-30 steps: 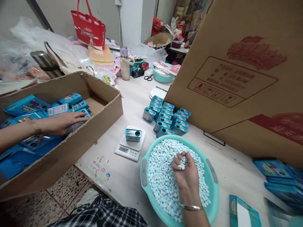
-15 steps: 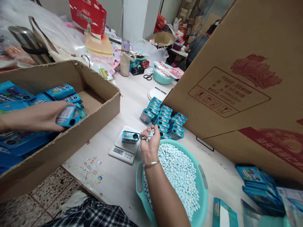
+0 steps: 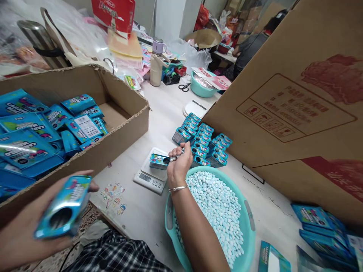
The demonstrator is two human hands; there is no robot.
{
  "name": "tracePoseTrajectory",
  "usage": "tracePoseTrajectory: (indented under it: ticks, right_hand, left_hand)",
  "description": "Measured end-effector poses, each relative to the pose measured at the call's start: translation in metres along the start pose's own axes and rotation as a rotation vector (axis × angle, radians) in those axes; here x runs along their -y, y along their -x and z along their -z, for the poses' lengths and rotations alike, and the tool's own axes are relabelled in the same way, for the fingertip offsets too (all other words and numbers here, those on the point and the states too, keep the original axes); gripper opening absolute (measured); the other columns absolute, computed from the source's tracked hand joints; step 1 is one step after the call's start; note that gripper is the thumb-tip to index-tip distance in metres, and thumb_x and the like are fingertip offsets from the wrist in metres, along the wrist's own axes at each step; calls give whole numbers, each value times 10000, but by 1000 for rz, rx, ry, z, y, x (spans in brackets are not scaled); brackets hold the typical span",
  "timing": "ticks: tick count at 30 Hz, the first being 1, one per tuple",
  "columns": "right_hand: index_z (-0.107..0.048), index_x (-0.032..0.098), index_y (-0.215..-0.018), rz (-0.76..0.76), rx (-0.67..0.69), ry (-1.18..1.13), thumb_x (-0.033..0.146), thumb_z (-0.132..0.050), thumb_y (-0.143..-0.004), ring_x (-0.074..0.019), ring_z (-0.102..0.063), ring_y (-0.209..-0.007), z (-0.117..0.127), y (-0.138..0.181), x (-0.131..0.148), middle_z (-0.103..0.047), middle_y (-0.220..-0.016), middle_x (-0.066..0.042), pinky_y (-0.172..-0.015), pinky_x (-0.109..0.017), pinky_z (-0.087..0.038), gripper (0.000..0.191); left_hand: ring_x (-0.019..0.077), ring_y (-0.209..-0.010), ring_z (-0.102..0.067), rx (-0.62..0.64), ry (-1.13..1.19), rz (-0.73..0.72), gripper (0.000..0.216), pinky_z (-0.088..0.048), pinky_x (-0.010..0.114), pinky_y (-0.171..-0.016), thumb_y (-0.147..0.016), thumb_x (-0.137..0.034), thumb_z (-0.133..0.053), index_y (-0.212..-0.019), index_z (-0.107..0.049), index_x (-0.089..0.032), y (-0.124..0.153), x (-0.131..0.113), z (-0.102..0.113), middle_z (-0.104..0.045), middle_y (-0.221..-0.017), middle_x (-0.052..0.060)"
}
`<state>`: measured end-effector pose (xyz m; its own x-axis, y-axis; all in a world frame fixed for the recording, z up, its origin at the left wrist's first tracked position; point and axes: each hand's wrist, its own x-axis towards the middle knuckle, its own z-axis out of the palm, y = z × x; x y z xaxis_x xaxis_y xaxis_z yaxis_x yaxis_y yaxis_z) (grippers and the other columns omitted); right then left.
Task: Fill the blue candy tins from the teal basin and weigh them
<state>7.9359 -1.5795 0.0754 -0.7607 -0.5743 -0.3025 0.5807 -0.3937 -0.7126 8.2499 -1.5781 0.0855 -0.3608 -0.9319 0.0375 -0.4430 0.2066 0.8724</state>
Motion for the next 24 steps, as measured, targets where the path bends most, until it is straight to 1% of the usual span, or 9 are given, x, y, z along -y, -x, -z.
tracePoseTrajectory:
  ticks: [1, 3, 6, 9, 12, 15, 17, 20, 24]
  right_hand:
    - [-475, 215, -758, -5, -2, 1, 454, -604, -878, -60, -332, -426, 0, -1, 0, -326, -485, 126, -446, -187, -319, 297]
    - [-475, 216, -758, -10, -4, 6, 452, -595, -884, -57, -330, -418, 1, -2, 2, -322, -487, 126, -432, -182, -306, 294]
    - [-458, 218, -750, -70, -1, -27, 447, -589, -896, -54, -280, -387, 3, -6, 9, -290, -475, 131, -381, -172, -230, 302]
    - [-416, 219, -720, -209, 22, -124, 379, -544, -935, -51, -245, -363, 6, -8, 24, -255, -462, 133, -353, -160, -190, 297]
    - [-411, 210, -700, -296, 79, -237, 296, -438, -987, -47, -263, -357, 15, -2, 48, -258, -464, 121, -345, -150, -200, 301]
    - [-443, 201, -709, -303, 110, -292, 264, -354, -1023, -50, -288, -366, 32, 13, 75, -263, -477, 106, -338, -154, -219, 333]
    - [-481, 195, -735, -280, 97, -261, 263, -348, -1030, -52, -292, -375, 49, 26, 91, -269, -492, 98, -334, -152, -239, 331]
    - [-544, 188, -775, -203, 34, -89, 285, -464, -992, -48, -254, -387, 83, 44, 106, -271, -525, 90, -328, -143, -271, 251]
    - [-620, 185, -774, -85, -54, 231, 346, -667, -859, -40, -233, -404, 132, 60, 106, -296, -550, 65, -309, -145, -289, 188]
  left_hand:
    - [383, -1059, -691, 72, -12, 11, 891, -615, 571, -839, -506, -478, -874, -1341, -566, -422, 5, 4, -12, -683, -1240, 20]
    - [364, -1175, -644, 120, -3, 54, 909, -590, 539, -917, -654, -449, -823, -1465, -421, -373, 10, 16, -38, -592, -1379, 84]
    - [343, -1240, -596, 45, 87, 85, 1032, -507, 544, -1029, -730, -428, -791, -1562, -199, -279, 10, 41, -74, -567, -1359, 160]
    - [314, -1197, -608, -54, 127, 14, 1162, -456, 556, -1065, -712, -383, -816, -1574, -47, -260, 4, 59, -98, -578, -1282, 151]
    - [300, -1221, -577, -157, 121, -82, 1201, -395, 564, -1109, -714, -353, -818, -1562, 27, -250, -8, 68, -112, -565, -1260, 143]
    - [297, -1262, -531, -240, 101, -154, 1209, -333, 577, -1147, -721, -343, -814, -1548, 60, -227, -19, 74, -123, -543, -1267, 154]
    - [305, -1257, -522, -246, 87, -158, 1213, -336, 586, -1142, -716, -357, -816, -1542, 63, -228, -24, 79, -128, -523, -1280, 158]
    - [326, -1263, -503, -169, 67, -95, 1181, -328, 593, -1153, -725, -390, -808, -1539, 42, -291, -26, 84, -133, -503, -1295, 142]
    - [334, -1275, -480, -106, 75, -48, 1164, -317, 555, -1183, -741, -388, -796, -1534, 54, -348, -23, 81, -131, -472, -1328, 131]
